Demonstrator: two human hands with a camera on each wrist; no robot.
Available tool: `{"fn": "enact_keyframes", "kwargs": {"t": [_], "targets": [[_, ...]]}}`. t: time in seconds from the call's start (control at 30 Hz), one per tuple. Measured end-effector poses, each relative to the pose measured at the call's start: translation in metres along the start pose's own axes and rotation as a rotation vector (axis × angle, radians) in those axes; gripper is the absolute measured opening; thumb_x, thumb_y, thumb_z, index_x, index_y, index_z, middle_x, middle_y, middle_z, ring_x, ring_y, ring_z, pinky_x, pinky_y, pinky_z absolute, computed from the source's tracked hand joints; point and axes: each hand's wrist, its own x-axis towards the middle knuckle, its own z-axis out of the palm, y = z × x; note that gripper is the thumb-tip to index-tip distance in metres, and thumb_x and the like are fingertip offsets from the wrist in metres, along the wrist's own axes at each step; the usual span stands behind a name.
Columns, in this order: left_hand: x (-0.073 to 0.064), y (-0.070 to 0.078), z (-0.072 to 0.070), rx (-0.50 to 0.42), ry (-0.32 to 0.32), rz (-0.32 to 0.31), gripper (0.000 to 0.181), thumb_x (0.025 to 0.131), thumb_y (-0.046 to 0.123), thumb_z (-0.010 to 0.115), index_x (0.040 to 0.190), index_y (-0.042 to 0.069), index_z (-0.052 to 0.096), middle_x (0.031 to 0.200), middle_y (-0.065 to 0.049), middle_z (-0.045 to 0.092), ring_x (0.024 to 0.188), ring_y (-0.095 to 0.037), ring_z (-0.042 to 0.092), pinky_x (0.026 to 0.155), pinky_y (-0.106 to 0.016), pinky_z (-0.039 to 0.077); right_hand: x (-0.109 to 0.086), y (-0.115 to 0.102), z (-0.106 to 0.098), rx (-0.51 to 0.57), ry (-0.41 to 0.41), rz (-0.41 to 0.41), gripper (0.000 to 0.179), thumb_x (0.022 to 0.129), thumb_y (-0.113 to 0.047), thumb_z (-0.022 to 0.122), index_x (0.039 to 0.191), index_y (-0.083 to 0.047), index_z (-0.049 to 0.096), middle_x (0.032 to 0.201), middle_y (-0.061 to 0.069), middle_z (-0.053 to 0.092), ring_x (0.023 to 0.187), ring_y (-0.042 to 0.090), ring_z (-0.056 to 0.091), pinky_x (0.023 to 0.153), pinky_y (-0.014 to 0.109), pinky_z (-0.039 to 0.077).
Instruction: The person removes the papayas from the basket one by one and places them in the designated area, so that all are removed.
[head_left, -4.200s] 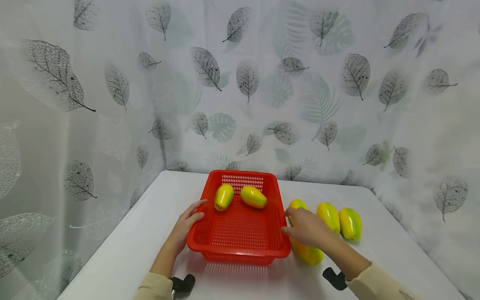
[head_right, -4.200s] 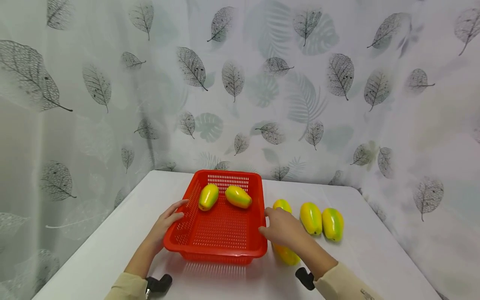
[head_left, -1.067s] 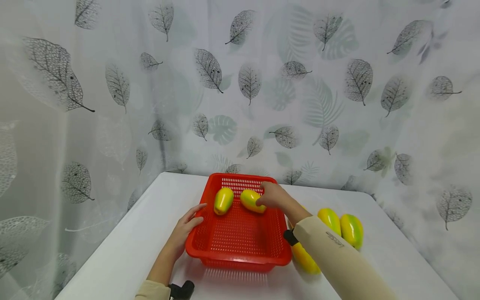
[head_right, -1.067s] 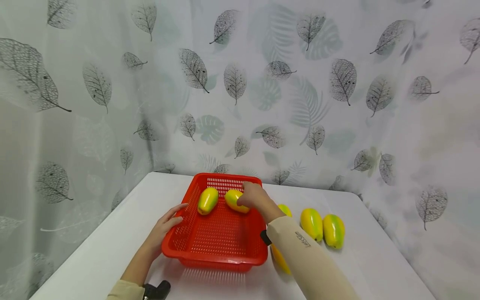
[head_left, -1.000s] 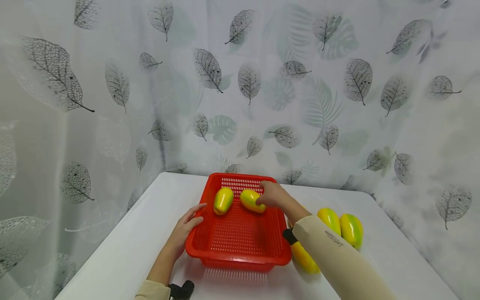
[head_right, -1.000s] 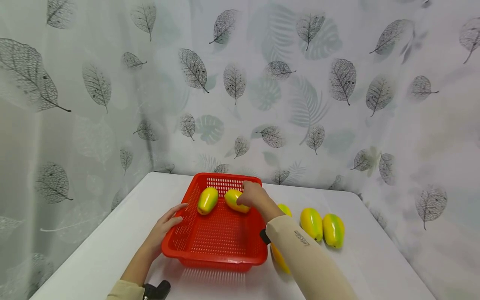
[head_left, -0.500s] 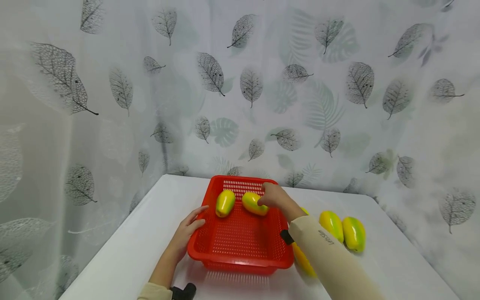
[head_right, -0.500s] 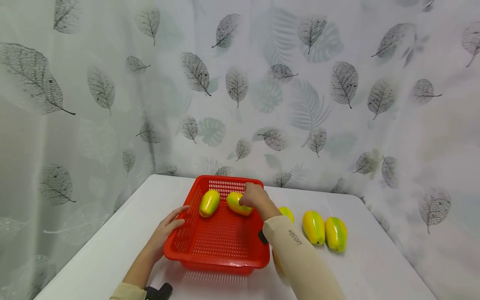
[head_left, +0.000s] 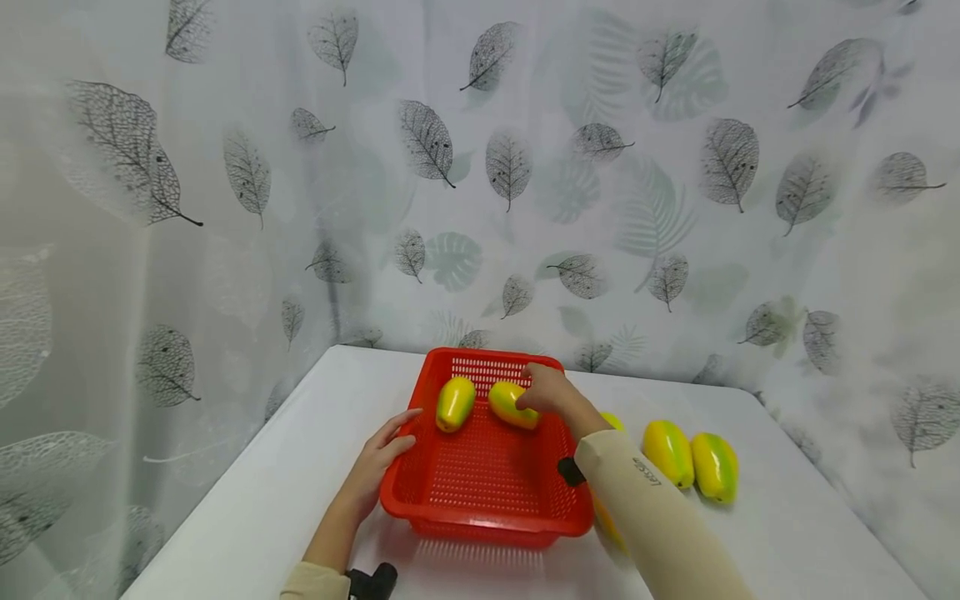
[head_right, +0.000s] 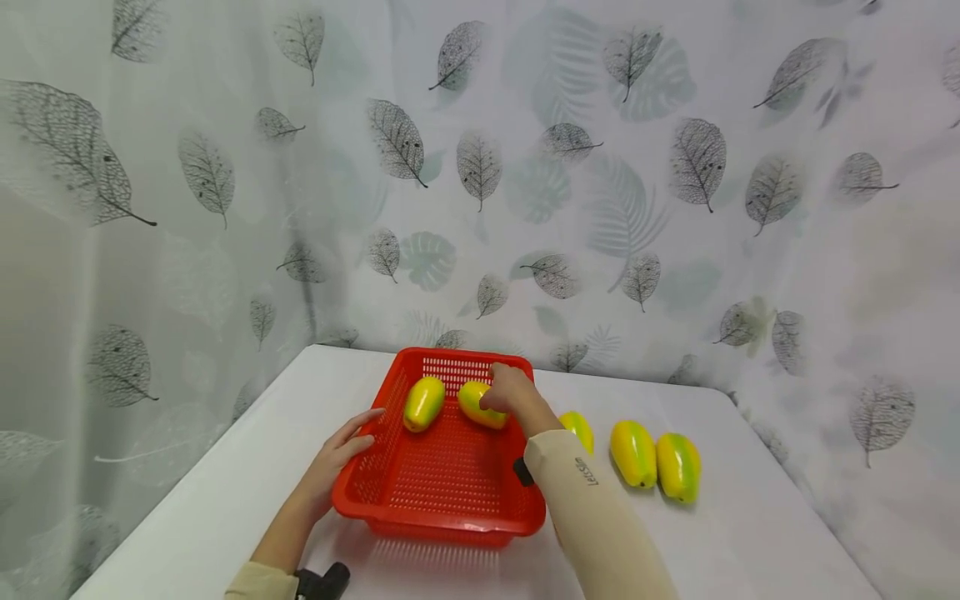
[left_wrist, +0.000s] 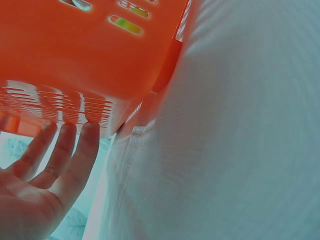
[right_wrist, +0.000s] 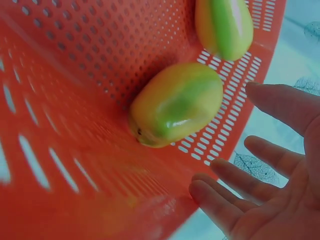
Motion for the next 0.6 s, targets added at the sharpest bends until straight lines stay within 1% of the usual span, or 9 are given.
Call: {"fn": "enact_keyframes", "kwargs": {"t": [0.1, 0.23, 0.33, 0.47, 0.6], "targets": [[0.001, 0.0, 0.001, -0.001, 0.003, 0.001, 0.05, 0.103, 0.023, 0.054, 0.153, 0.022, 0.049, 0.156, -0.016, 0.048, 0.132, -0.038, 0.056, 0.098, -0.045, 0.06, 0.004, 0.0, 0.003, -0.023, -0.003, -0.007, 0.07, 0.086, -0.017, 0.076, 0.149, -0.001, 0.049, 0.147, 0.021, 0.057, 0.121, 0.033, 0.058, 0.11, 0.051, 0.05], [0.003, 0.0, 0.002, 0.005, 0.01, 0.004, 0.049, 0.103, 0.023, 0.054, 0.152, 0.024, 0.051, 0.155, -0.015, 0.049, 0.131, -0.035, 0.057, 0.098, -0.044, 0.06, 0.006, 0.0, 0.006, -0.049, 0.003, -0.024, 0.072, 0.086, -0.017, 0.077, 0.15, 0.001, 0.048, 0.145, 0.022, 0.057, 0.121, 0.034, 0.057, 0.111, 0.05, 0.049], [0.003, 0.001, 0.002, 0.012, 0.01, 0.012, 0.048, 0.103, 0.023, 0.055, 0.151, 0.025, 0.051, 0.155, -0.015, 0.049, 0.132, -0.036, 0.056, 0.098, -0.044, 0.06, 0.006, 0.0, 0.008, -0.048, 0.016, -0.034, 0.073, 0.086, -0.016, 0.077, 0.15, 0.003, 0.047, 0.144, 0.024, 0.057, 0.122, 0.034, 0.057, 0.11, 0.05, 0.049], [0.002, 0.001, 0.001, 0.023, 0.02, 0.021, 0.049, 0.103, 0.023, 0.055, 0.151, 0.024, 0.051, 0.156, -0.016, 0.048, 0.133, -0.037, 0.055, 0.098, -0.045, 0.059, 0.008, 0.0, 0.012, -0.034, 0.013, -0.025, 0.074, 0.087, -0.016, 0.076, 0.152, 0.001, 0.045, 0.15, 0.025, 0.051, 0.132, 0.037, 0.052, 0.114, 0.053, 0.046], [0.001, -0.001, 0.0, 0.021, 0.024, 0.015, 0.049, 0.103, 0.023, 0.055, 0.152, 0.023, 0.051, 0.156, -0.016, 0.048, 0.134, -0.037, 0.054, 0.099, -0.045, 0.059, 0.009, 0.001, 0.018, -0.027, 0.016, -0.005, 0.075, 0.088, -0.017, 0.076, 0.154, -0.002, 0.044, 0.155, 0.027, 0.045, 0.14, 0.041, 0.046, 0.115, 0.056, 0.043]]}}
